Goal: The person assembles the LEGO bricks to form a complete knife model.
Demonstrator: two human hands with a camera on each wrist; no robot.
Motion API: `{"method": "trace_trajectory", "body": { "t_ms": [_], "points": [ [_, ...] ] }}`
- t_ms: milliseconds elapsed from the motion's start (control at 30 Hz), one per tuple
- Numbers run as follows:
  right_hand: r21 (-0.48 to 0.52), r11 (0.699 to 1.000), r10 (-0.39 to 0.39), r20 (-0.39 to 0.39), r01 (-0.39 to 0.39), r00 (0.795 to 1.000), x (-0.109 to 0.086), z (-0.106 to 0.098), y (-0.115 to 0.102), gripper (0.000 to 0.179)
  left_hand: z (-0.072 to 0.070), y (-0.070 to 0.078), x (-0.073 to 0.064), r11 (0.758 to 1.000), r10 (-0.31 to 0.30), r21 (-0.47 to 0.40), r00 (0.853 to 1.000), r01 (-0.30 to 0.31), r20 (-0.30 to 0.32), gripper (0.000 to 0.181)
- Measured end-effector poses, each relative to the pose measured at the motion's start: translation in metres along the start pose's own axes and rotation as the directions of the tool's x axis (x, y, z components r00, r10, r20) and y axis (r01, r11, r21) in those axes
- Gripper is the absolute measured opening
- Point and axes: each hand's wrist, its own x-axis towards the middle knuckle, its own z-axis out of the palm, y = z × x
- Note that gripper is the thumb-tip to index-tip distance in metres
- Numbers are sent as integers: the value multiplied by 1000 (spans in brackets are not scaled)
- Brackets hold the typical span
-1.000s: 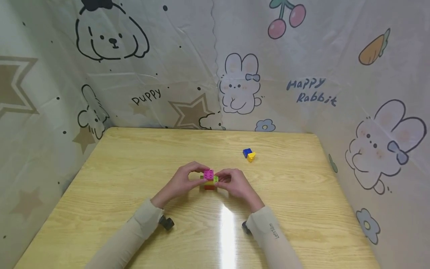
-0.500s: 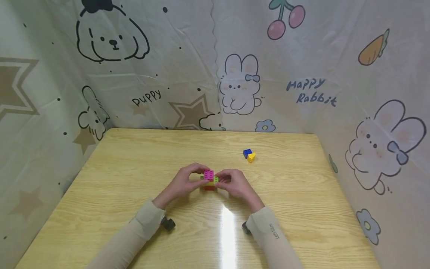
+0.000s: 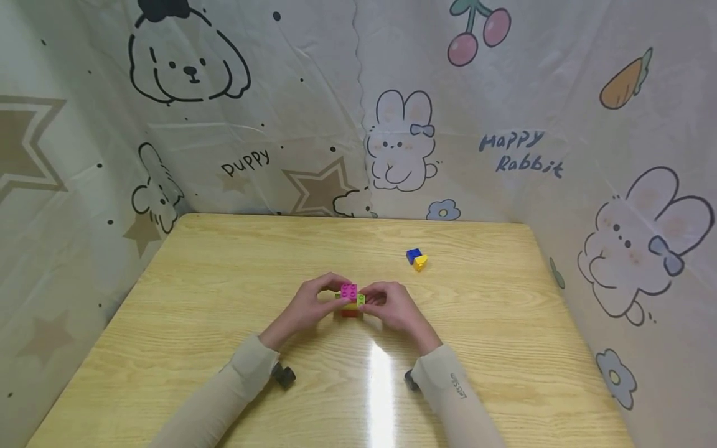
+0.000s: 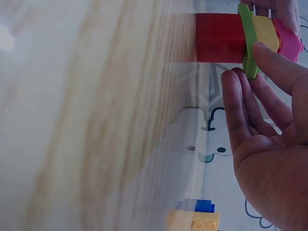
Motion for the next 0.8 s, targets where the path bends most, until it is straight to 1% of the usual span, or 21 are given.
{"method": "trace_trajectory", "body": {
  "t_ms": [133, 433, 633, 700, 800],
  "points": [
    [5, 1000, 0, 0, 0, 1000, -1, 0, -1, 32, 0, -1, 0, 1000, -4, -11, 1000, 4, -5, 31],
    [3, 1000, -3, 0, 3, 1000, -1, 0, -4, 33, 0, -3, -1, 1000, 16, -5, 1000, -16, -10, 30],
    [3, 1000, 1, 5, -1, 1000, -2, -1, -4, 34, 0, -4, 0, 995, 73, 66, 997, -73, -6, 30],
    [0, 1000, 1, 5, -1, 1000, -2, -1, -3, 34, 1, -4, 0, 992, 85, 92, 996, -84, -4, 31],
    [-4, 1000, 1, 5, -1, 1000, -2, -1, -2, 34, 2, -6, 1, 990, 89, 107, 996, -88, -5, 30]
  ]
}}
